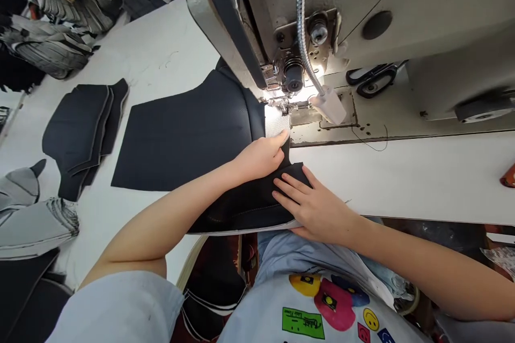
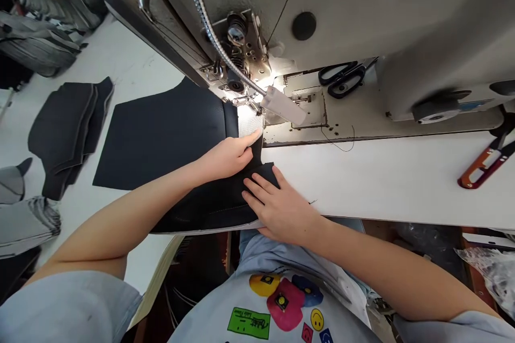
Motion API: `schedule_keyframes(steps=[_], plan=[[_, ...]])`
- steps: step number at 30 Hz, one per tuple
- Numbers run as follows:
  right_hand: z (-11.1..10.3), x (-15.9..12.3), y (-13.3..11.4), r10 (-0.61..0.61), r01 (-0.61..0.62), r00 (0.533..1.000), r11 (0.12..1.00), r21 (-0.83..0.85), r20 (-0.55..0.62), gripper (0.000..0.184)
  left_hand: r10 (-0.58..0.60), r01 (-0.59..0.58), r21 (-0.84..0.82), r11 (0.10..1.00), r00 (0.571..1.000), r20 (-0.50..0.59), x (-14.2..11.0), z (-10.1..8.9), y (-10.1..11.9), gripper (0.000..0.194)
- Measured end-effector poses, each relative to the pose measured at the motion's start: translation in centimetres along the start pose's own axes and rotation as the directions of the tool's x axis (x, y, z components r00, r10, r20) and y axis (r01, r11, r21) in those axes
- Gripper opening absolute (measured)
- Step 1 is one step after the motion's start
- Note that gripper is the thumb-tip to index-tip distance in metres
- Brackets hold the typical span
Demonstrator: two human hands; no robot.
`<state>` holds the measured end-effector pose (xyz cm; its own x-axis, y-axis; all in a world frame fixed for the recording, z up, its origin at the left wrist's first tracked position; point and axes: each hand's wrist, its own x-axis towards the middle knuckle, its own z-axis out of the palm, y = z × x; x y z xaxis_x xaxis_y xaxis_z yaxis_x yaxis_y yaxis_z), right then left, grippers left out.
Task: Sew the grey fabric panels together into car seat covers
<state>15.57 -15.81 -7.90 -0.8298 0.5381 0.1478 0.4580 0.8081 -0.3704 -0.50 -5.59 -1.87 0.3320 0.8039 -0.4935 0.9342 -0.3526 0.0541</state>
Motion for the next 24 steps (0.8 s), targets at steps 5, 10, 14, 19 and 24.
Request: schedule_keyframes(steps=[5, 10, 14, 19, 24], plan=[[-0.5, 0.2, 0.0, 0.027, -0.027, 1.000, 1.000, -0.003, 0.014, 0.075, 0.010, -0.013, 0.083, 0.996, 0.999, 0.038, 0.3, -0.7, -0.4, 0.065], [-1.2, 0.5, 1.2, 0.028, -0.028, 0.999, 1.000, -0.012, 0.026, 0.059, -0.014, 0.020, 0.210, 0.978, 1.000, -0.027, 1.5, -0.7, -0.3, 0.065], [-1.9, 0.7, 2.6, -0.003, 0.004, 0.999, 0.999, -0.034, 0.041, 0.041, 0.010, 0.018, 0.310, 0.951, 0.996, -0.089, 2.3, -0.6, -0.3, 0.063], [-2.5, 0.7, 4.0, -0.031, 0.033, 0.998, 0.999, -0.041, 0.054, 0.037, 0.109, -0.048, 0.372, 0.927, 0.983, -0.146, 2.0, -0.3, -0.9, 0.051], [-2.7, 0.7, 4.9, -0.030, 0.032, 0.999, 0.998, -0.052, 0.036, 0.039, 0.191, -0.119, 0.380, 0.917, 0.969, -0.157, 1.7, 0.0, -1.5, 0.044]])
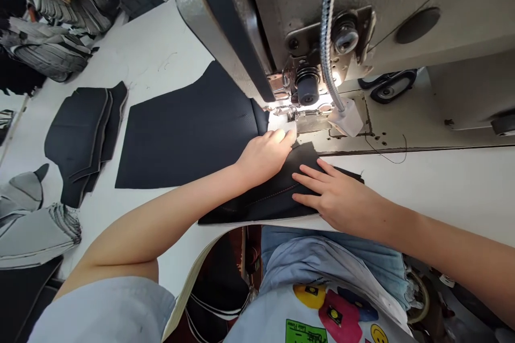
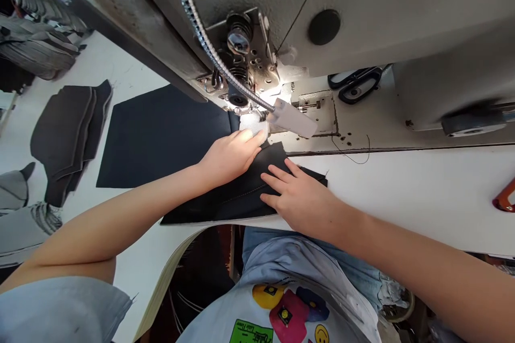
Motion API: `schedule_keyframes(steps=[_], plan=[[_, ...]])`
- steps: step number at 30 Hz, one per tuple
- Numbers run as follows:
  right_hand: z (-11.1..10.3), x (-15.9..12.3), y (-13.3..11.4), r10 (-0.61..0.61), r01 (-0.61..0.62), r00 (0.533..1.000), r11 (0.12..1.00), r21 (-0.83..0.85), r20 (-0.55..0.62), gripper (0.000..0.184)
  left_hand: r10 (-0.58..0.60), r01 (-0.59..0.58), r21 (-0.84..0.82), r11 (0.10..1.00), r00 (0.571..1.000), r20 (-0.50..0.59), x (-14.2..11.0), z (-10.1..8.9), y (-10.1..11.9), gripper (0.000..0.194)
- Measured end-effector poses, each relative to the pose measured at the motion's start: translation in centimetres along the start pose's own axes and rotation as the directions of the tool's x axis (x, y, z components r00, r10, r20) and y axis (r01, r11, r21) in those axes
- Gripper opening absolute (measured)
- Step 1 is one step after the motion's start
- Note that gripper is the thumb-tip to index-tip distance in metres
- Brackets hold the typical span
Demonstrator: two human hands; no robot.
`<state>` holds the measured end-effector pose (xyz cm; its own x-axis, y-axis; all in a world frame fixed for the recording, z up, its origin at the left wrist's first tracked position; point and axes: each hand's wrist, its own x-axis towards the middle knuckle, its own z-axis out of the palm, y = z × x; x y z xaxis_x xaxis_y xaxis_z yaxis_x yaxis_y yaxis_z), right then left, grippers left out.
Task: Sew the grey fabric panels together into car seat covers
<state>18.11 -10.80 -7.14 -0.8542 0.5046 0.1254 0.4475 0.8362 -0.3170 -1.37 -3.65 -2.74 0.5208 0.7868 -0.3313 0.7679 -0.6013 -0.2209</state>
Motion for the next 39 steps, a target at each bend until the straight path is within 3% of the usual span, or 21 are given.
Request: schedule_keyframes(steps=[7, 11, 14, 17, 19, 21, 24, 27, 30, 34, 36, 39], plan=[[-0.8, 1.6, 2.4, 0.007, -0.009, 0.998, 1.000, 0.016, 0.061, 0.042, 0.044, -0.042, 0.028, 0.999, 0.995, -0.084, 2.0, 0.4, -1.2, 0.041], [-0.5, 3.3, 2.2, 0.047, -0.051, 0.990, 0.998, 0.024, 0.130, 0.050, 0.088, -0.089, -0.006, 0.996, 0.993, -0.074, 3.3, -0.2, -1.6, 0.038], [-0.6, 3.8, 1.9, 0.062, -0.072, 0.991, 0.993, 0.089, 0.115, 0.049, 0.088, -0.087, 0.029, 0.996, 0.996, -0.023, 3.0, -1.4, -0.5, 0.040], [-1.2, 3.5, 2.7, -0.008, -0.009, 0.997, 0.972, 0.233, 0.071, 0.040, -0.022, 0.022, -0.005, 1.000, 0.999, -0.047, 0.9, -1.6, 1.4, 0.036], [-1.5, 3.1, 3.7, 0.044, -0.045, 0.999, 0.963, 0.266, 0.011, 0.039, -0.093, 0.075, -0.131, 0.989, 0.986, -0.136, -1.0, -0.2, 2.2, 0.039], [-1.4, 3.0, 4.5, 0.188, -0.169, 0.979, 0.963, 0.211, -0.076, 0.041, -0.119, 0.037, -0.266, 0.963, 0.947, -0.299, -2.6, 2.3, 1.6, 0.036], [-0.7, 3.6, 4.4, 0.287, -0.280, 0.947, 0.958, 0.062, -0.146, 0.047, 0.054, -0.209, -0.251, 0.945, 0.858, -0.511, -3.5, 6.3, -1.8, 0.032], [-0.1, 4.6, 3.2, 0.278, -0.282, 0.953, 0.959, -0.015, -0.123, 0.048, 0.297, -0.407, -0.138, 0.903, 0.823, -0.484, -3.0, 7.5, -5.0, 0.034], [-0.3, 5.4, 2.9, 0.339, -0.343, 0.934, 0.939, -0.023, -0.114, 0.052, 0.347, -0.406, -0.099, 0.909, 0.865, -0.361, -2.7, 5.6, -4.2, 0.039], [-1.1, 6.3, 4.7, 0.512, -0.512, 0.859, 0.859, -0.009, -0.016, 0.052, 0.141, -0.155, -0.037, 0.987, 0.958, -0.249, -3.2, 2.6, 0.9, 0.040], [-1.2, 6.8, 6.1, 0.543, -0.543, 0.838, 0.840, -0.014, 0.048, 0.050, 0.076, -0.088, -0.038, 0.995, 0.969, -0.233, -3.4, 2.2, 2.6, 0.044], [-0.7, 7.3, 8.0, 0.533, -0.534, 0.845, 0.846, 0.007, 0.041, 0.048, 0.069, -0.089, -0.089, 0.992, 0.975, -0.211, -3.1, 2.9, 2.3, 0.061]])
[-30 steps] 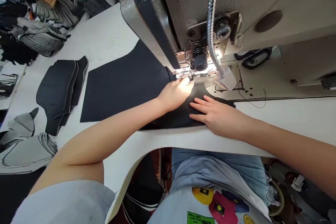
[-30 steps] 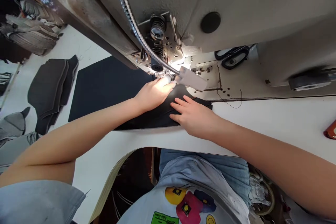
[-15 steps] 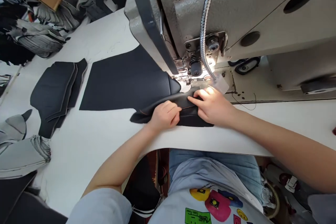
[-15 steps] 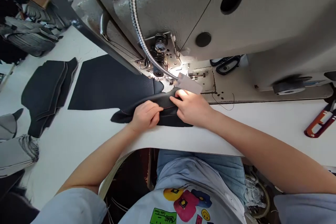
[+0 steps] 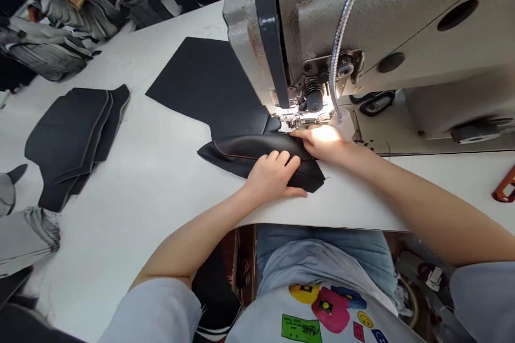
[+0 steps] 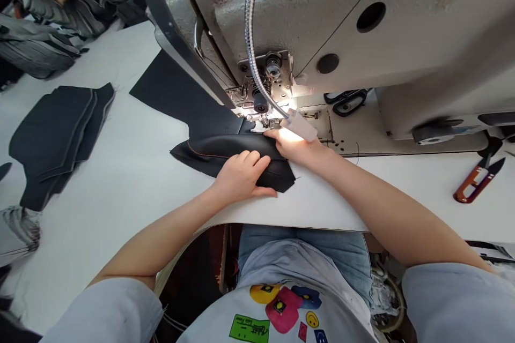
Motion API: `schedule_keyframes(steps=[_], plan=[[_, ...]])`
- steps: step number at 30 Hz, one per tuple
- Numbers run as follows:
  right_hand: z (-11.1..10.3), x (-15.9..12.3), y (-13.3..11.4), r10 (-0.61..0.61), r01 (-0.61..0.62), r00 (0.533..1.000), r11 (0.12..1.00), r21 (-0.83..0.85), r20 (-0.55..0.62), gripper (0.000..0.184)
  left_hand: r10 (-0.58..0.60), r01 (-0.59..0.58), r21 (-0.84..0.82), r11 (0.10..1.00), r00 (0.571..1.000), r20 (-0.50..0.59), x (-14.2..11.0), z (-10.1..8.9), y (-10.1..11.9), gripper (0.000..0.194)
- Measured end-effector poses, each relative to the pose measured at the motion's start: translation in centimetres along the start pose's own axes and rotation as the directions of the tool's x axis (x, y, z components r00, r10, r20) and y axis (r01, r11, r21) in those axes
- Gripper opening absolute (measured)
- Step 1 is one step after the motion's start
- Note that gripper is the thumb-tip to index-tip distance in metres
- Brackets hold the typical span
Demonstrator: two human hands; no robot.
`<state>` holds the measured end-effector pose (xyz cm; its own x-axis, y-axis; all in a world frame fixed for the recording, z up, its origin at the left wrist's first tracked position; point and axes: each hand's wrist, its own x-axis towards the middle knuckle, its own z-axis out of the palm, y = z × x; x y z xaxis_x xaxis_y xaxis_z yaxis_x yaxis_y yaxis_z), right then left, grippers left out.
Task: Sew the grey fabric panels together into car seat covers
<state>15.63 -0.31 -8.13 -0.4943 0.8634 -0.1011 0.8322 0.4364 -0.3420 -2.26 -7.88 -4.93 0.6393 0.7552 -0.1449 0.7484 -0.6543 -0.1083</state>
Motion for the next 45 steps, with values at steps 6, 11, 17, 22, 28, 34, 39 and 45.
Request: schedule_keyframes(steps=[6, 11, 17, 22, 28, 34, 39, 45], plan=[[1.2, 0.4, 0.7, 0.008, -0.004, 0.995, 0.999, 0.034, -0.097, 0.042, -0.143, -0.017, -0.604, 0.797, 0.966, -0.216, 0.3, 2.6, -4.0, 0.052], [0.5, 0.4, -0.7, 0.076, -0.071, 0.987, 0.997, 0.041, -0.143, 0.038, -0.486, -0.086, -0.931, 0.355, 0.833, -0.263, -0.1, 4.2, -4.9, 0.057], [-0.6, 1.2, -0.8, 0.022, -0.011, 0.999, 0.967, 0.254, -0.043, 0.037, -0.419, -0.135, -0.918, 0.372, 0.858, -0.296, 0.1, 3.9, -4.7, 0.056], [-0.5, 1.1, -0.9, 0.081, -0.069, 0.994, 0.983, 0.173, -0.068, 0.035, -0.328, -0.186, -0.879, 0.439, 0.877, -0.350, 0.2, 3.3, -4.8, 0.052], [-0.1, 1.0, -1.1, 0.073, -0.066, 0.992, 0.996, 0.067, -0.102, 0.032, -0.357, -0.192, -0.898, 0.395, 0.869, -0.343, 0.2, 3.7, -5.0, 0.051], [-1.1, 0.8, -1.2, -0.189, 0.170, 0.979, 0.964, -0.203, -0.077, 0.031, 0.000, -0.252, -0.806, 0.536, 0.955, -0.298, 0.6, 1.2, -5.3, 0.056], [-0.9, 0.4, -0.6, -0.312, 0.275, 0.946, 0.916, -0.290, -0.086, 0.029, -0.135, 0.012, -0.397, 0.918, 0.949, -0.285, 2.3, -0.9, -6.1, 0.018], [0.6, -3.9, 0.2, -0.413, 0.388, 0.890, 0.908, -0.155, -0.191, 0.047, 0.031, -0.028, 0.016, 0.999, 0.971, -0.237, 4.8, 1.0, -6.8, 0.024]])
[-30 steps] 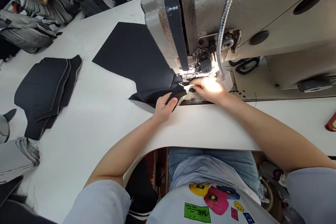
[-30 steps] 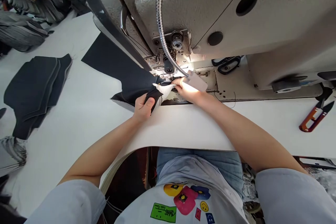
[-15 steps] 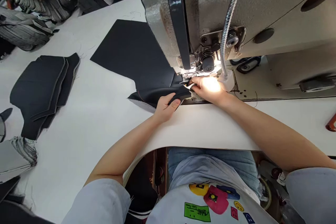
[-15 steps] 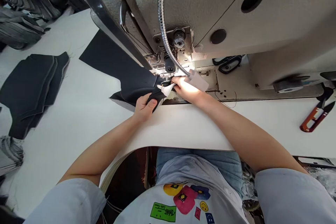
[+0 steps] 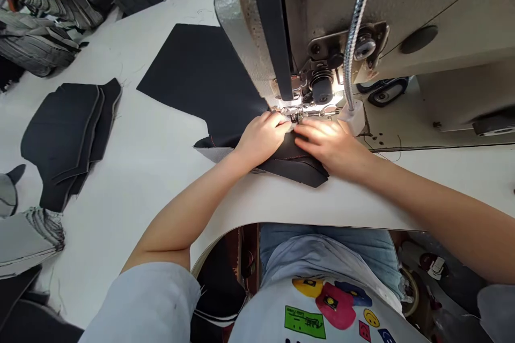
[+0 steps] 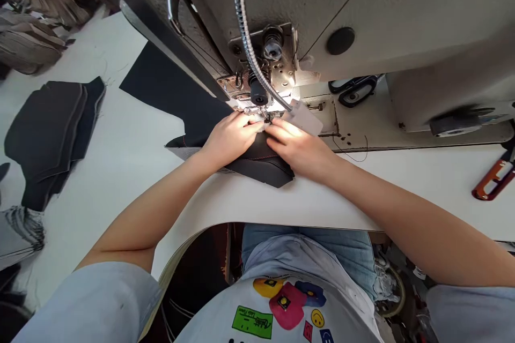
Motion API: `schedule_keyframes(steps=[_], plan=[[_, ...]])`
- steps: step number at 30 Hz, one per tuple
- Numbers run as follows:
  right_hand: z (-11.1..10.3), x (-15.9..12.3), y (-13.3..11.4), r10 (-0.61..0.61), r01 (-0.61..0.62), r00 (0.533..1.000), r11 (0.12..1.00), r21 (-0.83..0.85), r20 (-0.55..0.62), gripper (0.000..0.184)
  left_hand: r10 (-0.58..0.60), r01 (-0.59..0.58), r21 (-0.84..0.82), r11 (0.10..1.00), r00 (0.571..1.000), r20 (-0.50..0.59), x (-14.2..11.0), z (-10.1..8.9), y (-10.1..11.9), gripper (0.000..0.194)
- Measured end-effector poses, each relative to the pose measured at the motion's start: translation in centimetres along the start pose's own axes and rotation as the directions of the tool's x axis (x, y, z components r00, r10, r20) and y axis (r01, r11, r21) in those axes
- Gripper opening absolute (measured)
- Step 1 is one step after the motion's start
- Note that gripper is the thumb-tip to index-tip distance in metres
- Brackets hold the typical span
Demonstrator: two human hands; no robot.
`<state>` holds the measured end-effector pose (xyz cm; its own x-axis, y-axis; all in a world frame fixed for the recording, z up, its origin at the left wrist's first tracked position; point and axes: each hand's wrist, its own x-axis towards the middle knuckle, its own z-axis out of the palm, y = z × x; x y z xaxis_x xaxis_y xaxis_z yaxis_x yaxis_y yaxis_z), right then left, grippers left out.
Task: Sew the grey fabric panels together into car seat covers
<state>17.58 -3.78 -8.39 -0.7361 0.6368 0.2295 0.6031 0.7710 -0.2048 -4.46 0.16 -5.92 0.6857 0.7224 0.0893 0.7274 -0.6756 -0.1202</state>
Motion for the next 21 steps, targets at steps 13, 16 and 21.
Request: schedule_keyframes(steps=[13, 16, 21], plan=[[-0.1, -1.0, -1.6, -0.184, 0.178, 0.983, 0.961, 0.210, 0.008, 0.060, 0.122, -0.118, 0.103, 0.988, 0.992, -0.036, 0.9, 1.5, 0.8, 0.027], [0.9, 0.0, -2.1, -0.231, 0.229, 0.973, 0.952, 0.203, -0.013, 0.055, 0.115, -0.113, 0.087, 0.990, 0.993, -0.016, 1.1, 1.8, 0.6, 0.028], [2.3, 3.0, -4.7, -0.226, 0.214, 0.972, 0.965, 0.152, 0.064, 0.066, 0.137, -0.140, 0.080, 0.987, 0.990, 0.034, 1.7, 0.9, 0.3, 0.030]])
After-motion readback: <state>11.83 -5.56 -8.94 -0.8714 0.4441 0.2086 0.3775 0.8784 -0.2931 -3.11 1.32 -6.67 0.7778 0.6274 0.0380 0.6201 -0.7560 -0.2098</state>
